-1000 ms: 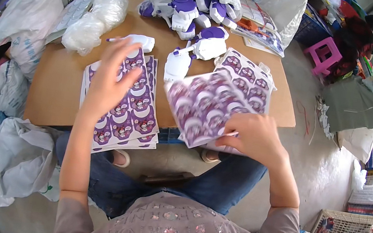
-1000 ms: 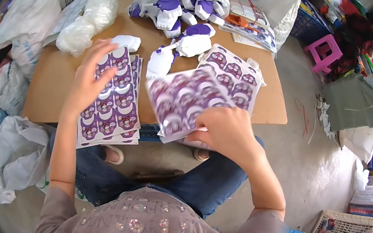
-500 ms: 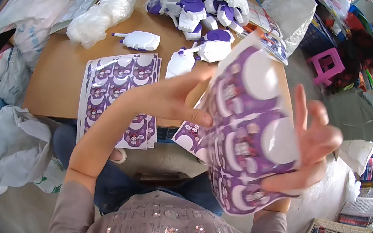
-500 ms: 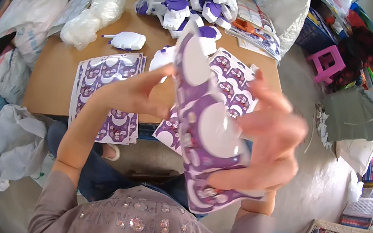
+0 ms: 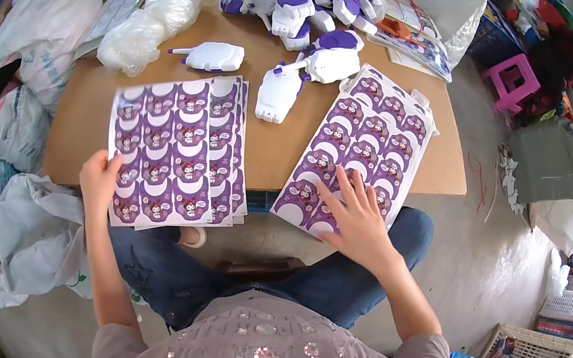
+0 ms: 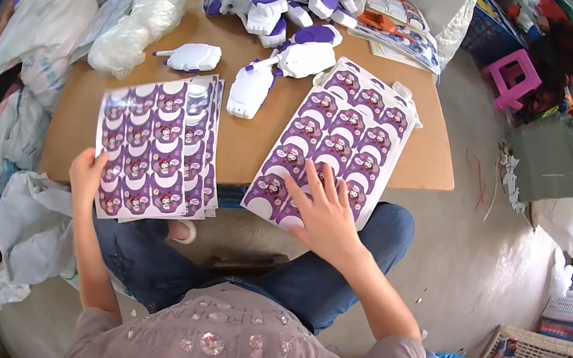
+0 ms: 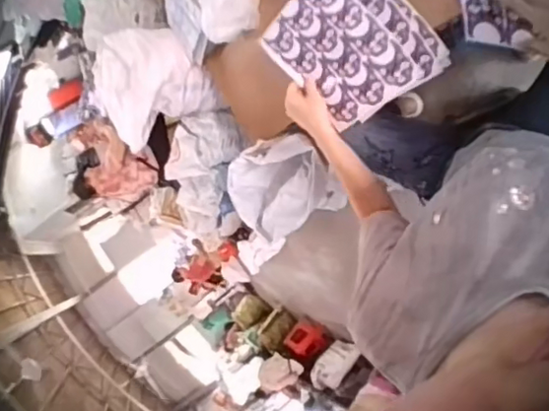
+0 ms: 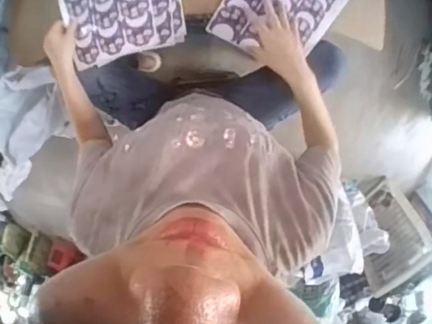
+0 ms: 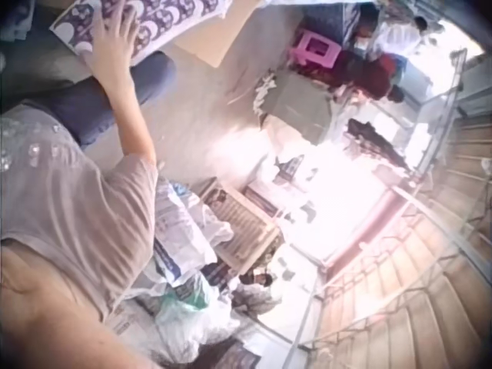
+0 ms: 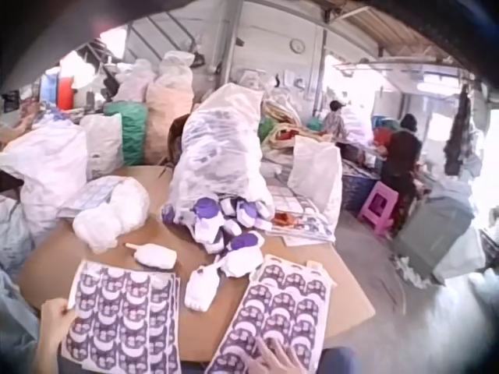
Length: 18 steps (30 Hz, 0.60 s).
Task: Applying decorative stickers to toy walkie-talkies at a factory workstation.
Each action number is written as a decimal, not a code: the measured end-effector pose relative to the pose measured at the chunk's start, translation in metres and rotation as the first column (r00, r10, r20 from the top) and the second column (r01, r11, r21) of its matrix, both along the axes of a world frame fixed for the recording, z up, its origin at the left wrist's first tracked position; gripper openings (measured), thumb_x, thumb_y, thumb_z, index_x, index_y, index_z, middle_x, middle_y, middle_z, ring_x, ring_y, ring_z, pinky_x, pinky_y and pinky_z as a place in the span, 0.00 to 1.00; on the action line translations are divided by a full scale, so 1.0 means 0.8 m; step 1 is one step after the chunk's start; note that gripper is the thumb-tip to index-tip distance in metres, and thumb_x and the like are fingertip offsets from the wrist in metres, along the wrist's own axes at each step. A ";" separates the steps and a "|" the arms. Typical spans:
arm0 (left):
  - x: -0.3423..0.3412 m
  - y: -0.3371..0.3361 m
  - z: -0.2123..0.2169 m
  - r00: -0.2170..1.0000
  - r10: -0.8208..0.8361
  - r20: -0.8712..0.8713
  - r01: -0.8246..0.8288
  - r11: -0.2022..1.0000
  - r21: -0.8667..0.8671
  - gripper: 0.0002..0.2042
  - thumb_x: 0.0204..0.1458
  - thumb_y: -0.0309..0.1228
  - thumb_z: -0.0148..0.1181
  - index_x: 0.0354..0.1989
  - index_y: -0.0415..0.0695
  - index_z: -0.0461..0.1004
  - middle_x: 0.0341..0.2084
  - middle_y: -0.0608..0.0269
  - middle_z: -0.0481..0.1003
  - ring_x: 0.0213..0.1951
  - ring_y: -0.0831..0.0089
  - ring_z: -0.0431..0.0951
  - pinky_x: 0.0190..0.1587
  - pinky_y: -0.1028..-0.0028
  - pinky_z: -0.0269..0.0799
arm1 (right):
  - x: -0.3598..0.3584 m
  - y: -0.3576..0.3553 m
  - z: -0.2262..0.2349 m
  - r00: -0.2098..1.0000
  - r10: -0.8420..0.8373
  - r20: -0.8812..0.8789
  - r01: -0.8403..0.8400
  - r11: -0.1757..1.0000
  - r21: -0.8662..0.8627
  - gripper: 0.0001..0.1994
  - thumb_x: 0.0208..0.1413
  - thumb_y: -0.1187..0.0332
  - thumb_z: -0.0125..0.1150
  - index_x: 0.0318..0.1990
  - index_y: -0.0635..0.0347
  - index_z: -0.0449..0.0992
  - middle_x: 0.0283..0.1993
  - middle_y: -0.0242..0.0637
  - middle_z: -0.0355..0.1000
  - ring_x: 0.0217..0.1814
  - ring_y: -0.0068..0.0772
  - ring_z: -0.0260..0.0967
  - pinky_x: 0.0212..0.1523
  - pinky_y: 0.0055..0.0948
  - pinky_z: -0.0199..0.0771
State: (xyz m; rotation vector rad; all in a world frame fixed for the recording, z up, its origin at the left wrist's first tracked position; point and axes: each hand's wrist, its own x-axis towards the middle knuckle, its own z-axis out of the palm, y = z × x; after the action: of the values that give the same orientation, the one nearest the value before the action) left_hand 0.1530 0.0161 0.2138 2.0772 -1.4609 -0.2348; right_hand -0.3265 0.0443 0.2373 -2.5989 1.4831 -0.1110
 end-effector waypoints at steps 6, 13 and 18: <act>-0.034 -0.009 -0.007 0.983 0.163 0.088 -0.161 0.986 -0.033 0.21 0.50 0.36 0.65 0.53 0.47 0.72 0.26 0.57 0.80 0.35 0.57 0.81 0.39 0.61 0.73 | 0.006 0.004 0.022 1.000 0.027 -0.011 -0.027 1.000 -0.011 0.42 0.47 0.53 0.70 0.70 0.46 0.58 0.74 0.54 0.45 0.73 0.64 0.48 0.63 0.60 0.61; -0.055 -0.019 -0.011 0.918 0.042 0.393 -0.014 0.997 -0.073 0.39 0.47 0.31 0.68 0.70 0.57 0.58 0.68 0.44 0.53 0.63 0.42 0.61 0.61 0.55 0.63 | 0.036 0.017 0.012 0.984 0.109 0.143 -0.095 0.990 -0.103 0.30 0.44 0.74 0.61 0.60 0.51 0.69 0.58 0.40 0.71 0.55 0.45 0.74 0.49 0.36 0.77; -0.058 -0.025 0.015 0.972 -0.100 0.213 0.138 0.975 -0.173 0.36 0.48 0.30 0.67 0.68 0.49 0.60 0.68 0.47 0.55 0.65 0.49 0.62 0.63 0.56 0.61 | 0.012 -0.011 0.116 0.908 0.056 0.415 0.117 0.918 -0.380 0.10 0.40 0.82 0.55 0.26 0.56 0.78 0.26 0.30 0.75 0.33 0.29 0.77 0.63 0.45 0.65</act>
State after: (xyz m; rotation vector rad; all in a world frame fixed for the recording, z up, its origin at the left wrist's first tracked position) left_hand 0.1065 -0.0038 0.2255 1.9091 -1.6634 0.0699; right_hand -0.3172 0.0356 0.3299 -2.5952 1.4535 -1.0097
